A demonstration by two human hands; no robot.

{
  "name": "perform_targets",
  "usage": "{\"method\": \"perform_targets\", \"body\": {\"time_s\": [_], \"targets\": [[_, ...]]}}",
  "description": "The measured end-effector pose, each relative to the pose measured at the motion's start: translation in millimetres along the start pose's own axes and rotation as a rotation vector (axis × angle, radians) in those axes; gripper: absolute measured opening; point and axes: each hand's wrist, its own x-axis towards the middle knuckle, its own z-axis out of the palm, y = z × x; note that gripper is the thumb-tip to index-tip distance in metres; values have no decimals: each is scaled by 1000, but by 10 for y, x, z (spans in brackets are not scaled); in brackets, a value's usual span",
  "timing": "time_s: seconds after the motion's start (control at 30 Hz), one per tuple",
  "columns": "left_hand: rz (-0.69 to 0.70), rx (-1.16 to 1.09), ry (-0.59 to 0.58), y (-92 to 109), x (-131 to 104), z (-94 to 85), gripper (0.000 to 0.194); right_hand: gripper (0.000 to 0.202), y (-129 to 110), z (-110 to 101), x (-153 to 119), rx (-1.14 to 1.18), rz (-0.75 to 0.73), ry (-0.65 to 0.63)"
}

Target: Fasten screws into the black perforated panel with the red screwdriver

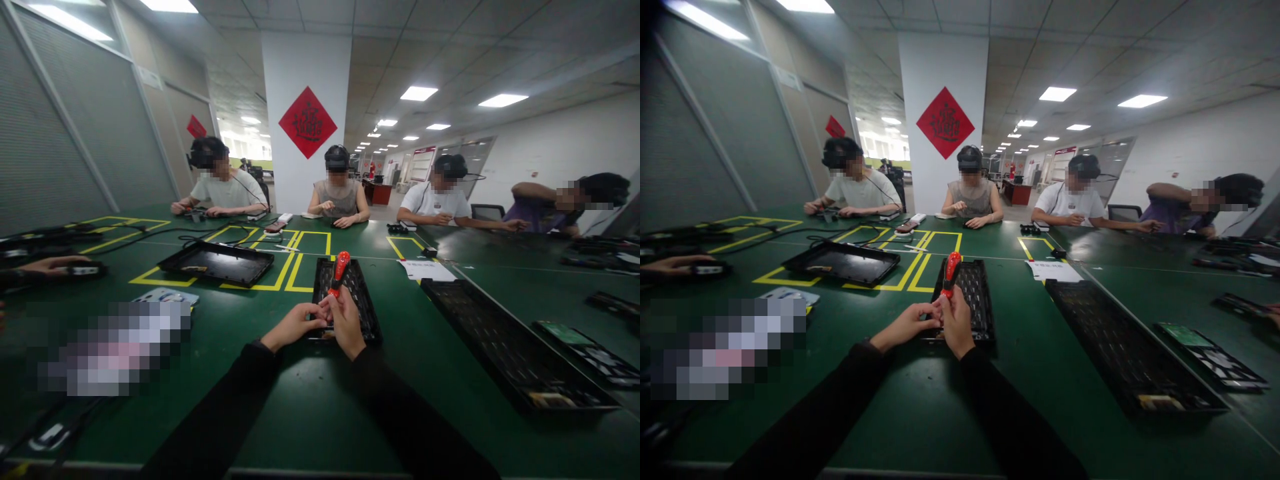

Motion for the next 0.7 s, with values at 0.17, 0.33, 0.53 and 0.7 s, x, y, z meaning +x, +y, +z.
{"method": "perform_targets", "body": {"time_s": [0.17,0.33,0.53,0.7], "targets": [[-4,13,-8,-67,10,0,18,19,10,-6,6,-12,6,-14],[-23,27,52,-77,7,36,18,18,5,-2,3,-34,11,-16],[-22,16,83,-9,5,58,19,17,3,-3,-2,-46,12,-4],[-50,-24,31,33,6,19,18,18,16,-12,-5,-62,14,20]]}}
